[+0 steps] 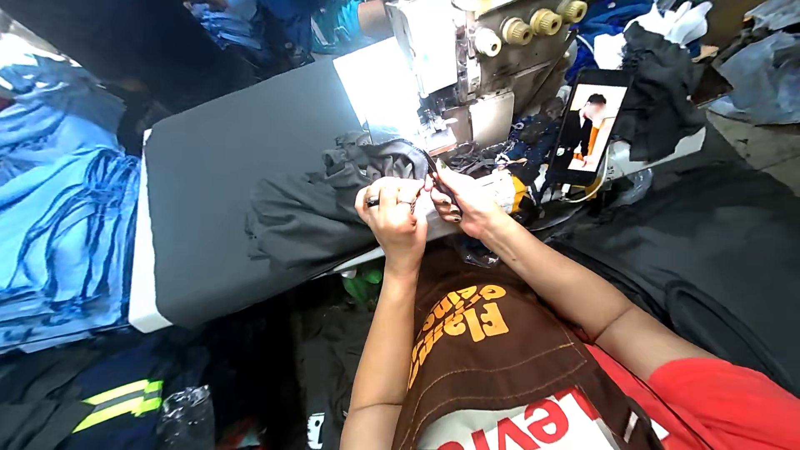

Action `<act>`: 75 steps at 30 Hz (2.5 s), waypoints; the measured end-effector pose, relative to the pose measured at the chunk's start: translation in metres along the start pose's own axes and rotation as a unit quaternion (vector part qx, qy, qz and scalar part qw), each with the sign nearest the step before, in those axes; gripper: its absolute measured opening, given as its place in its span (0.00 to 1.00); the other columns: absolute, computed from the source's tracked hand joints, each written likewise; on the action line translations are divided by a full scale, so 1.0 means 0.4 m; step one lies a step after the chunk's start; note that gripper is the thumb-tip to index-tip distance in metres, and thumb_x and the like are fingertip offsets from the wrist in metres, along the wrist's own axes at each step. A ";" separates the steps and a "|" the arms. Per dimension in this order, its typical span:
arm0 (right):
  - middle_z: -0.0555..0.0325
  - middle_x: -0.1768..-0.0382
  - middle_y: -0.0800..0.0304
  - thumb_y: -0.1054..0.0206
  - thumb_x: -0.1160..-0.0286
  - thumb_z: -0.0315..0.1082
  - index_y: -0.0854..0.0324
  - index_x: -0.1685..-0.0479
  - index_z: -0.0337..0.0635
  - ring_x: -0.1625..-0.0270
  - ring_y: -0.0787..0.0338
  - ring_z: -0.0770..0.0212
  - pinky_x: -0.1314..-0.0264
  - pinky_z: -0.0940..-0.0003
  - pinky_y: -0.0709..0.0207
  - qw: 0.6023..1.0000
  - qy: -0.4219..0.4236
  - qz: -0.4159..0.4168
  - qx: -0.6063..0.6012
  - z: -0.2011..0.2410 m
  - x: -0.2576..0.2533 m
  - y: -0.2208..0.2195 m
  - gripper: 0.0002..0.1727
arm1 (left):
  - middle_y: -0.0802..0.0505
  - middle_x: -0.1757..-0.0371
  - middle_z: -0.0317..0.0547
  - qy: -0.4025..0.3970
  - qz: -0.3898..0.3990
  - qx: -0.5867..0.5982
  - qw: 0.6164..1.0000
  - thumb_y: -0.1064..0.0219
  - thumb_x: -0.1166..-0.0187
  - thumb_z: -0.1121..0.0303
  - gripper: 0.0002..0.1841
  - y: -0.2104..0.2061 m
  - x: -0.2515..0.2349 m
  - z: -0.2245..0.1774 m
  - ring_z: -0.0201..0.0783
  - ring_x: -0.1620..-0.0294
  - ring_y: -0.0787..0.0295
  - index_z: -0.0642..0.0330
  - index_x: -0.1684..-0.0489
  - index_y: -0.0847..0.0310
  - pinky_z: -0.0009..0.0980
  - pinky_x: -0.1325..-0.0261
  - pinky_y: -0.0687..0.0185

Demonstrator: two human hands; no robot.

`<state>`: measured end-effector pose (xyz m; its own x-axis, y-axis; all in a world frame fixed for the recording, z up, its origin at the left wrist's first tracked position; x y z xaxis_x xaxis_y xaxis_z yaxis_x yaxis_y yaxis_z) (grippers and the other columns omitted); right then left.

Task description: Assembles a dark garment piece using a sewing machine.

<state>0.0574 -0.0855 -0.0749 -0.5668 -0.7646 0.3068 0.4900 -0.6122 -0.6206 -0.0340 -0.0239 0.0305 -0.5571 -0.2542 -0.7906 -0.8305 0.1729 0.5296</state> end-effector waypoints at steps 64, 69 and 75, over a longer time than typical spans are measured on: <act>0.60 0.65 0.07 0.31 0.20 0.48 0.08 0.55 0.45 0.65 0.12 0.68 0.57 0.63 0.17 0.779 0.295 -0.102 0.544 0.365 0.093 -0.026 0.16 | 0.06 0.62 0.33 0.092 0.271 0.121 0.950 0.17 0.38 0.67 0.07 -0.075 -0.384 0.035 0.21 0.58 0.13 0.54 0.67 0.08 0.29 0.48 0.20; 0.59 0.62 0.08 0.30 0.21 0.50 0.08 0.55 0.44 0.63 0.12 0.66 0.55 0.61 0.17 0.766 0.302 -0.114 0.556 0.389 0.099 -0.030 0.18 | 0.06 0.60 0.34 0.037 0.261 0.132 0.956 0.18 0.37 0.66 0.07 -0.076 -0.400 0.005 0.24 0.53 0.13 0.53 0.67 0.08 0.34 0.42 0.21; 0.56 0.62 0.06 0.30 0.22 0.46 0.07 0.56 0.43 0.59 0.09 0.61 0.50 0.53 0.17 0.759 0.313 -0.113 0.559 0.396 0.079 -0.052 0.16 | 0.04 0.57 0.39 -0.014 0.272 0.138 0.952 0.20 0.36 0.67 0.05 -0.094 -0.378 -0.047 0.33 0.49 0.10 0.52 0.66 0.06 0.46 0.36 0.24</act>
<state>0.1344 -0.1290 0.0620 -0.7517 -0.5837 -0.3069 0.3908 -0.7692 0.5057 0.0814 -0.0097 0.1359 -0.9013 -0.0305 -0.4322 -0.3845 0.5160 0.7654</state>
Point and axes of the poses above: each hand's wrist, its own x-axis away from the middle knuckle, its own y-axis out of the back of the hand, z = x × y, the point moved 10 cm from there along -x, towards the middle knuckle
